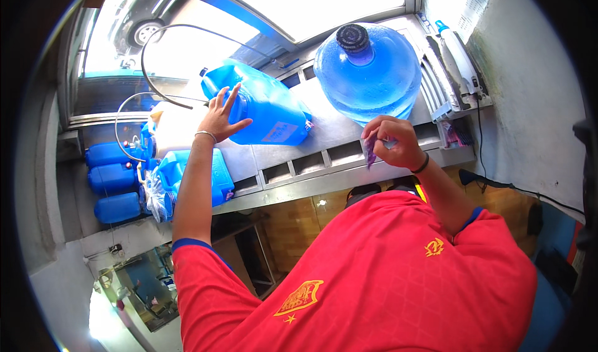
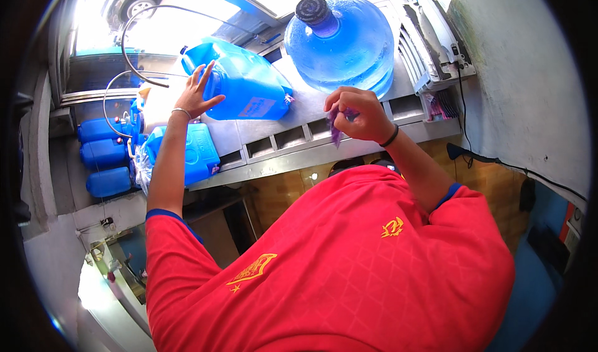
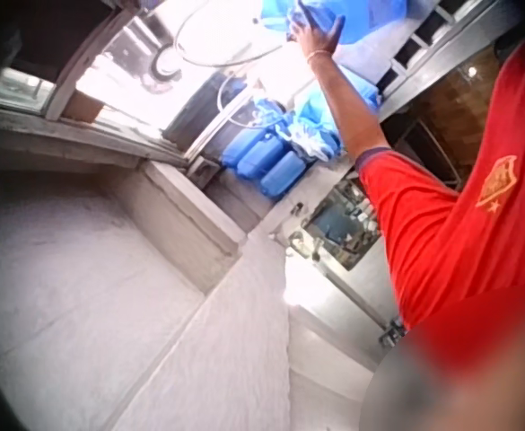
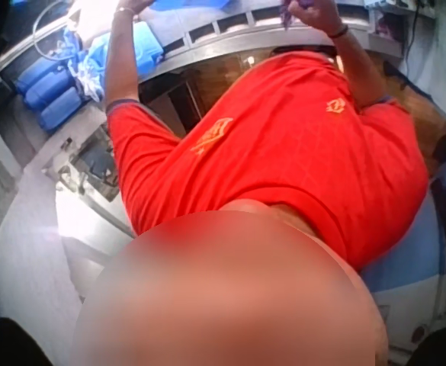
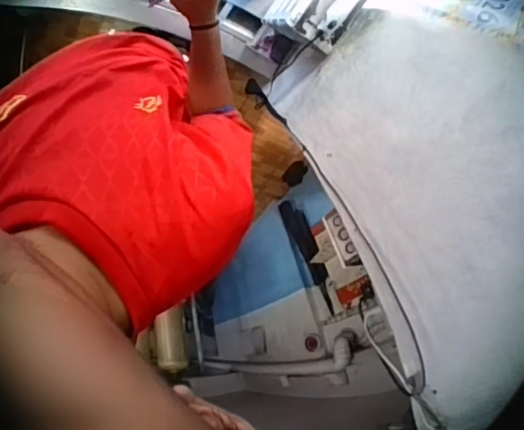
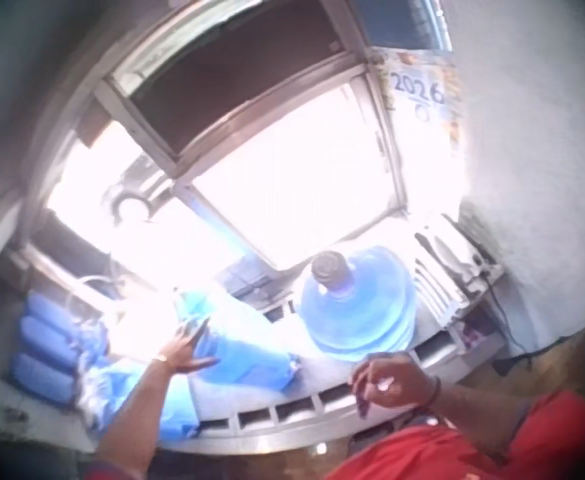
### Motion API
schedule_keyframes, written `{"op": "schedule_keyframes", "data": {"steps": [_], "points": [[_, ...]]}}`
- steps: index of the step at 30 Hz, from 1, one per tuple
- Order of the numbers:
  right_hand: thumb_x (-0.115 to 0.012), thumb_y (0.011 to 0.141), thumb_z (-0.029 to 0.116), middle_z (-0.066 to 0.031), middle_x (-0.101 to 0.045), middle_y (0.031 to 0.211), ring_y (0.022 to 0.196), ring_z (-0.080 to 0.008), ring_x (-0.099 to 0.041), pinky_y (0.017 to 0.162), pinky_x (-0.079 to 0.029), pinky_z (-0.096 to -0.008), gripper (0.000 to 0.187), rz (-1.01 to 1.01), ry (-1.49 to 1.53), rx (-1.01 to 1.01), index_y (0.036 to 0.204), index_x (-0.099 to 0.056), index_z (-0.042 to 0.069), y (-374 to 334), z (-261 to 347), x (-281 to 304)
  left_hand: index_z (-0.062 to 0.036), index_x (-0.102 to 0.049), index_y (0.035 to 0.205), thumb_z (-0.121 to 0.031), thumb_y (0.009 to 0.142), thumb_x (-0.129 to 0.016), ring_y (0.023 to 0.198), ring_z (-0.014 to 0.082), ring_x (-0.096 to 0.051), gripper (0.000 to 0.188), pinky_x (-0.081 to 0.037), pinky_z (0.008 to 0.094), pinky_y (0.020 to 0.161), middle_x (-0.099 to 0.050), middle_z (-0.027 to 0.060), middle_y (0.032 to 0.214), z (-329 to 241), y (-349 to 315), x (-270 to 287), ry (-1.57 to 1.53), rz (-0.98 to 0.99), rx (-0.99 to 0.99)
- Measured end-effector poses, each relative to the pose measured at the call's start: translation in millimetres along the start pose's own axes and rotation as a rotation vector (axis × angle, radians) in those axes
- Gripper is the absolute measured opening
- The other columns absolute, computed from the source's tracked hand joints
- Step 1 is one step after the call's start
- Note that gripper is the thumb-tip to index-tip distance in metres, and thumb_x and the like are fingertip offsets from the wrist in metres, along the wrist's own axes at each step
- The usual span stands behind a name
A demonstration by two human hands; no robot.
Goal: The person fills several large blue water containers using a handheld filling device at a service station. They position each container, operate the device to fill it, then cap and hand the container to a customer through a service window.
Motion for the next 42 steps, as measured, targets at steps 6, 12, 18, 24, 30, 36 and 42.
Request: {"op": "schedule_keyframes", "data": {"steps": [6, 12, 18, 24, 30, 36, 42], "points": [[-0.060, 0.071, -0.004, -0.0120, -0.071, 0.088, 0.072, -0.0194, -0.068, 0.064, -0.052, -0.0278, 0.017, -0.061, -0.144, 0.079, 0.074, -0.045, 0.003, 6, 9, 12, -0.0277, -0.027, 0.157, -0.068, 0.085, -0.059, 0.138, 0.0514, -0.035, 0.089, -0.035, 0.0605, 0.110, -0.032, 0.0259, 0.155, -4, -6, -1, -0.158, -0.218, 0.031], [-0.060, 0.070, -0.005, -0.0112, -0.071, 0.090, 0.073, -0.0196, -0.067, 0.064, -0.052, -0.0288, 0.017, -0.054, -0.132, 0.082, 0.075, -0.046, 0.003, 0, 13, 14, -0.0220, -0.019, 0.160, -0.078, 0.084, -0.043, 0.135, 0.0493, -0.042, 0.098, -0.038, 0.0581, 0.108, -0.031, 0.0289, 0.154, 20, 0, -23, -0.183, 0.080, 0.921], [-0.053, 0.065, -0.013, -0.0160, -0.069, 0.091, 0.083, -0.0274, -0.071, 0.076, -0.058, -0.0331, 0.017, -0.015, -0.136, 0.108, 0.067, -0.044, 0.001, -12, 19, 9, -0.0149, -0.003, 0.161, -0.090, 0.071, -0.050, 0.144, 0.0459, -0.033, 0.126, -0.031, 0.0546, 0.115, -0.020, 0.0367, 0.156, 27, 7, -21, -0.232, 0.266, 0.667], [-0.056, 0.068, -0.005, -0.0070, -0.062, 0.078, 0.058, -0.0200, -0.055, 0.053, -0.042, -0.0305, 0.007, 0.286, -0.115, -0.101, 0.070, -0.055, 0.001, -20, 4, -16, -0.0220, -0.014, 0.161, -0.072, 0.084, -0.057, 0.145, 0.0488, -0.025, 0.101, -0.026, 0.0557, 0.118, -0.021, 0.0243, 0.161, 7, -21, -2, -0.074, -0.123, -0.079], [-0.062, 0.070, 0.006, -0.0080, -0.057, 0.071, 0.060, -0.0245, -0.056, 0.056, -0.044, -0.0345, 0.008, 0.484, -0.102, -0.231, 0.075, -0.056, 0.004, -22, -19, -57, -0.0177, -0.030, 0.157, -0.065, 0.089, -0.056, 0.139, 0.0483, -0.035, 0.087, -0.031, 0.0546, 0.114, -0.031, 0.0277, 0.155, 2, -21, -4, -0.169, -0.336, 0.022], [-0.067, 0.073, 0.012, -0.0101, -0.061, 0.072, 0.065, -0.0282, -0.062, 0.060, -0.048, -0.0383, 0.012, 0.522, -0.115, -0.275, 0.077, -0.058, 0.005, -7, -41, -102, -0.0097, -0.031, 0.156, -0.077, 0.089, -0.039, 0.132, 0.0545, -0.041, 0.096, -0.035, 0.0607, 0.108, -0.036, 0.0366, 0.149, -5, -26, -19, -0.070, -0.203, 0.938], [-0.069, 0.075, 0.014, -0.0131, -0.066, 0.077, 0.068, -0.0295, -0.066, 0.064, -0.051, -0.0380, 0.015, 0.461, -0.160, -0.222, 0.077, -0.058, 0.003, 29, -43, -120, -0.0119, -0.030, 0.157, -0.081, 0.085, -0.041, 0.133, 0.0573, -0.039, 0.101, -0.035, 0.0598, 0.108, -0.034, 0.0388, 0.149, 0, -17, -22, -0.160, -0.135, 0.912]]}}
Point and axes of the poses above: each hand's wrist, its own y-axis towards the middle knuckle, its own x-axis out of the back of the hand, z = x × y, the point moved 9 cm from there along y, towards the middle knuckle
